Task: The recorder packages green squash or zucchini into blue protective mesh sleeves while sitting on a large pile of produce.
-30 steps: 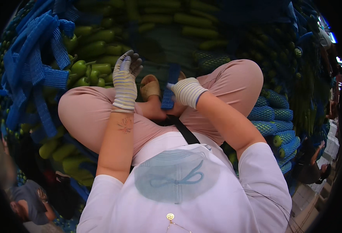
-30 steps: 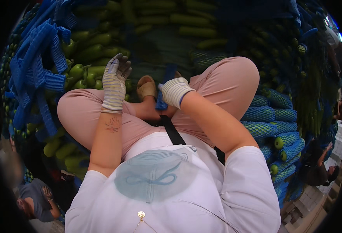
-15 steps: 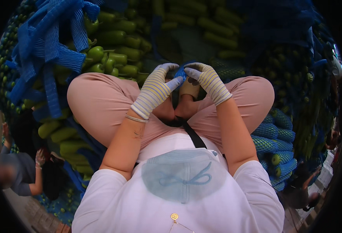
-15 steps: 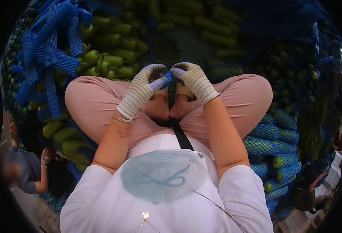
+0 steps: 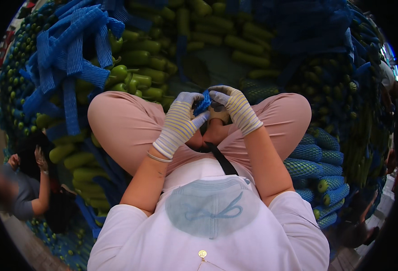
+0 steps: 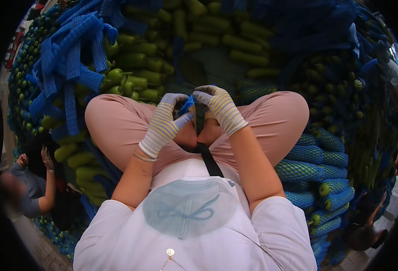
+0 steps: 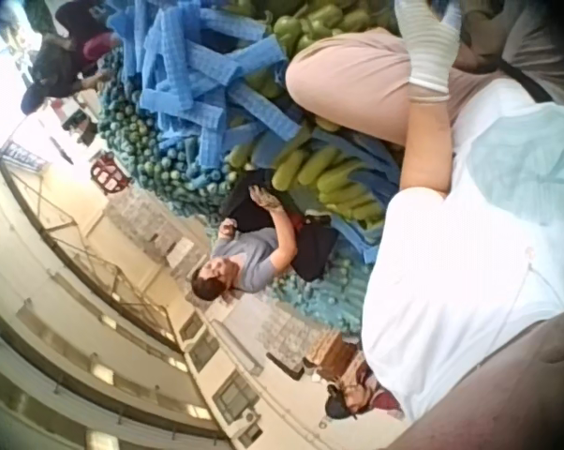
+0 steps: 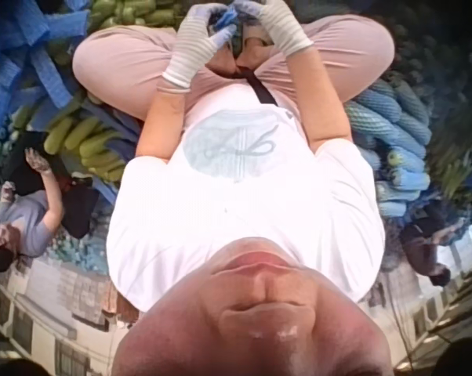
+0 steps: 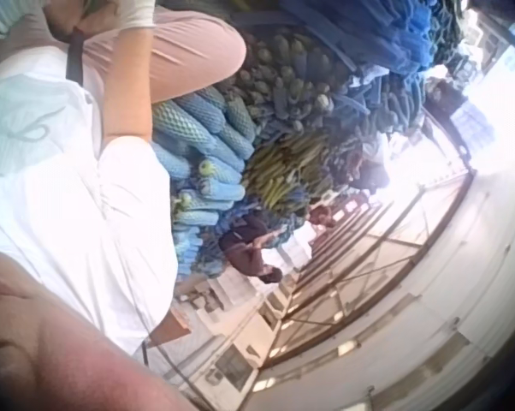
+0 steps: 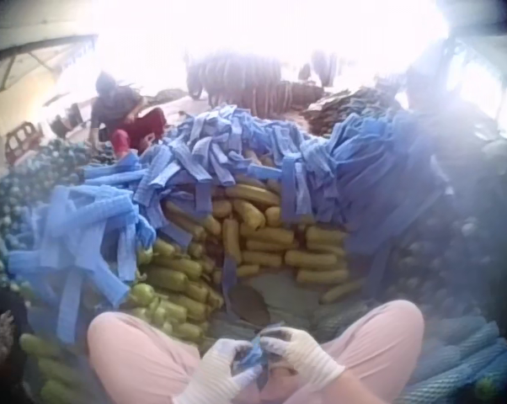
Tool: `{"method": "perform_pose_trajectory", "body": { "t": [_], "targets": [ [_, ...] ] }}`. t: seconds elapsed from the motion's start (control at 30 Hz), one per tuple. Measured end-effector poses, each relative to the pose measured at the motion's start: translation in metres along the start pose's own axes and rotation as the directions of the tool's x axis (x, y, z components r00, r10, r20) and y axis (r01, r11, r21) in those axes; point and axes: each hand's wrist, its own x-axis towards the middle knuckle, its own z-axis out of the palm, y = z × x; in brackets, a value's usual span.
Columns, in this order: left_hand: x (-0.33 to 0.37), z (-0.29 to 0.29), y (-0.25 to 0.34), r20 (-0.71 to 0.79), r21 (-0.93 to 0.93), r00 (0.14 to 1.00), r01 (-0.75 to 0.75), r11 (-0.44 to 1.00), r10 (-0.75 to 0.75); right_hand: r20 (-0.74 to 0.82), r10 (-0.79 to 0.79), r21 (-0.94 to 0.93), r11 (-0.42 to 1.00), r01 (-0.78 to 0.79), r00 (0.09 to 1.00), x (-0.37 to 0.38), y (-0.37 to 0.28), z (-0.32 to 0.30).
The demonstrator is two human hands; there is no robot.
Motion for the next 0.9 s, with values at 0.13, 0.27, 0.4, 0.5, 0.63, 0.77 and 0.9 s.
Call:
{"method": "perform_pose_trajectory", "body": {
  "t": [0.13,0.27,0.4,0.5,0.63,0.77,0.9],
  "targets": [
    [-0.003,0.003,-0.017,0.029,-0.127,0.989,0.147,0.981,-0.145,0.082,0.027,-0.005,1.000,-0.027,0.996,-0.008,0.000,0.015],
    [-0.003,0.002,-0.008,0.200,-0.685,0.880,0.439,0.581,-0.430,0.126,-0.065,0.073,0.996,0.056,0.990,-0.019,0.017,0.027],
    [-0.004,0.006,-0.008,0.145,-0.667,0.932,0.340,0.663,-0.333,0.080,-0.268,-0.254,0.926,0.280,0.960,-0.028,0.018,0.038],
    [-0.003,0.007,-0.012,0.108,-0.648,0.945,0.303,0.699,-0.309,0.084,-0.361,-0.455,0.815,0.358,0.929,-0.030,0.015,0.045],
    [0.001,0.005,-0.011,0.036,-0.525,0.962,0.250,0.813,-0.272,0.069,-0.361,-0.400,0.844,0.357,0.930,-0.024,0.028,0.045],
    [0.002,0.005,-0.009,0.083,-0.601,0.929,0.335,0.726,-0.360,0.072,-0.283,-0.197,0.936,0.292,0.956,-0.022,0.030,0.043],
    [0.005,0.007,-0.006,0.051,-0.633,0.946,0.279,0.723,-0.320,0.157,-0.312,-0.154,0.929,0.336,0.937,-0.024,0.032,0.042]
  ]
}}
